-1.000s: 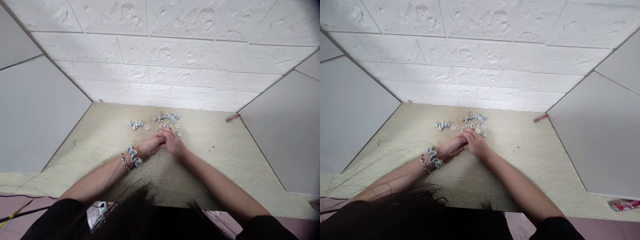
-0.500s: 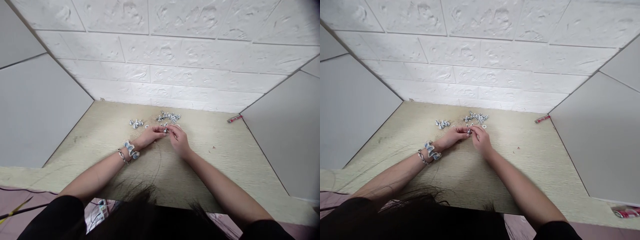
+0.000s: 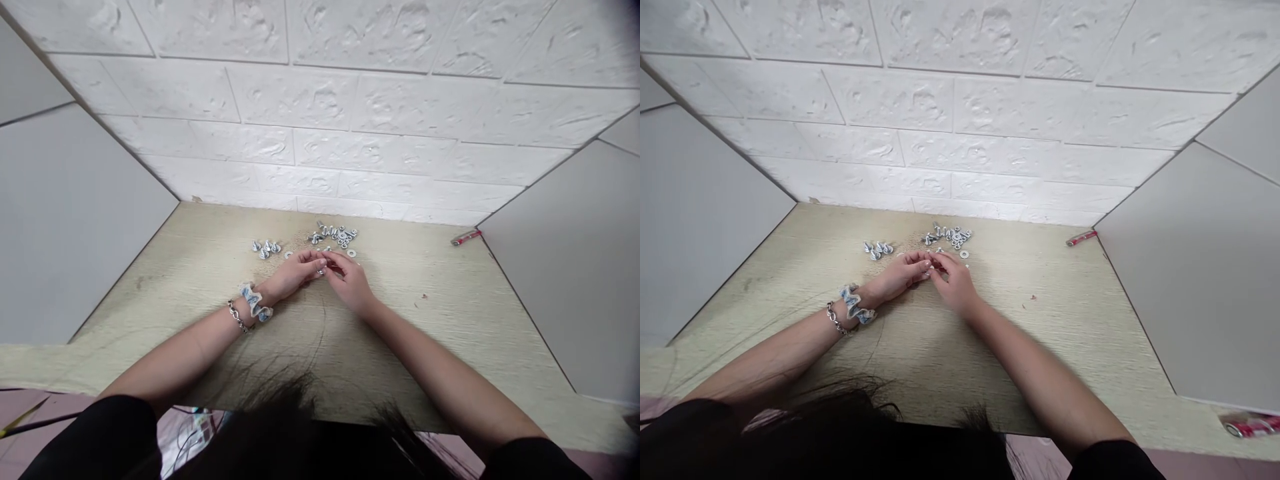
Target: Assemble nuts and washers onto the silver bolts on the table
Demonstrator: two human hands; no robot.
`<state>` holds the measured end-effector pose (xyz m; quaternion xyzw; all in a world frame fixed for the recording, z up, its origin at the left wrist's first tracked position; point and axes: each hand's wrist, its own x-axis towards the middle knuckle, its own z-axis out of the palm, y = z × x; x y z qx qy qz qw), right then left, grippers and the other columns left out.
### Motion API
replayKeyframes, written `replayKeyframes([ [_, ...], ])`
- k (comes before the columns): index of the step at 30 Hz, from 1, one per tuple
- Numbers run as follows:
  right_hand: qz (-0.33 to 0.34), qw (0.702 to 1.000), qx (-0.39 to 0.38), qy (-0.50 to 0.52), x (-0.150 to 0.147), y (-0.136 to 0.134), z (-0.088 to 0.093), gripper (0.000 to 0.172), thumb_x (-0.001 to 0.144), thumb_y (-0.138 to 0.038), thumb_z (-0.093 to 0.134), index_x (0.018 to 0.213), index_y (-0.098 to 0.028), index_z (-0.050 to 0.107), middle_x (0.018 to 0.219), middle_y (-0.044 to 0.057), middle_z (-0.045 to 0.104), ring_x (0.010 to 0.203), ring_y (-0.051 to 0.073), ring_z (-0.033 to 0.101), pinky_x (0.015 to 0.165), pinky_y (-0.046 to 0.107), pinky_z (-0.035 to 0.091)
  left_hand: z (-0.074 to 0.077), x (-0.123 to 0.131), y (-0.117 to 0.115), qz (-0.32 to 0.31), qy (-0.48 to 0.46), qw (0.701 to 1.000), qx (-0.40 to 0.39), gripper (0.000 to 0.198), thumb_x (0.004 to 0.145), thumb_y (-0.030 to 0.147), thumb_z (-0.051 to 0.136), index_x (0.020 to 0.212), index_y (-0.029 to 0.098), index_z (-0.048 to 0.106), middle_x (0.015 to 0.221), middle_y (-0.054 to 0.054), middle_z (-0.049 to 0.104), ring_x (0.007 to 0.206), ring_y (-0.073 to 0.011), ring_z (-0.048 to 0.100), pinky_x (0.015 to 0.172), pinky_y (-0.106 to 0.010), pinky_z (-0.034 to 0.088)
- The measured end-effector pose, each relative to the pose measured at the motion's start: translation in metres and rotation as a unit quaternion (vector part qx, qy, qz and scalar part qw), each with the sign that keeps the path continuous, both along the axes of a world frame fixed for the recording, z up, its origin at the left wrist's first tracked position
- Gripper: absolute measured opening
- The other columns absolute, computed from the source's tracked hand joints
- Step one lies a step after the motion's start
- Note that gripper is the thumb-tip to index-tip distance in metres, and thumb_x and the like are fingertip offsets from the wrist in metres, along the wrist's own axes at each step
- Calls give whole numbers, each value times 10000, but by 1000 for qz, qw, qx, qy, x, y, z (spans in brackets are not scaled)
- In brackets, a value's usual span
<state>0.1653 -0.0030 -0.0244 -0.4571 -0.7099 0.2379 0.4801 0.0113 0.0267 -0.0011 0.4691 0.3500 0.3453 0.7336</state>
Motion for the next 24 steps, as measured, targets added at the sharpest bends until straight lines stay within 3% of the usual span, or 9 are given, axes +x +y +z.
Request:
replayKeyframes([
  [6,25,998,35,-56,-1,-4,3,234,847,-252,559,1048,-230,677,1262,82,562,1166,213,533,1003,415,448,-1,2,-1,-8,-33,999,11,472,613,250,782,1011,165,542,788,9,636,693,-87,590,636,-207,434],
  [11,-10,993,19,-118,-4,-6,1,294,780,-277,636,1069,-229,653,1399,95,426,1313,290,365,1062,517,346,-4,7,-6,-62,-28,996,49,634,600,185,778,1166,190,493,982,-54,675,920,-163,635,818,-297,475],
  [15,9,989,27,-148,-3,-7,3,478,760,-351,646,1216,-234,569,1469,92,337,1372,322,236,1076,557,286,-2,7,-5,2,-10,998,67,665,623,198,775,1216,165,477,902,-56,686,849,-162,648,796,-305,490],
  [17,8,991,51,-125,-1,-8,6,346,782,-364,614,1103,-236,630,1384,79,459,1323,298,322,1067,528,306,0,3,-1,63,-1,996,58,615,631,224,778,1176,146,505,828,-37,683,774,-138,644,771,-285,492],
  [19,0,994,79,-80,2,-9,9,175,835,-320,534,780,-220,667,1123,64,636,1123,245,509,1008,470,377,4,-2,4,126,-8,991,47,589,638,246,778,1153,144,511,809,-23,682,734,-112,632,753,-260,489],
  [21,-7,994,100,-41,4,-10,12,334,861,-277,480,543,-204,552,826,42,664,845,187,580,895,409,443,7,-6,9,175,-25,984,34,580,654,258,770,1156,150,498,814,-14,683,728,-96,625,749,-243,485],
  [24,-19,993,108,-32,2,-11,14,291,845,-259,494,560,-207,528,762,33,629,759,171,563,821,375,455,8,-7,11,178,-37,983,17,578,677,269,755,1175,160,483,854,-22,685,748,-92,623,745,-231,480],
])
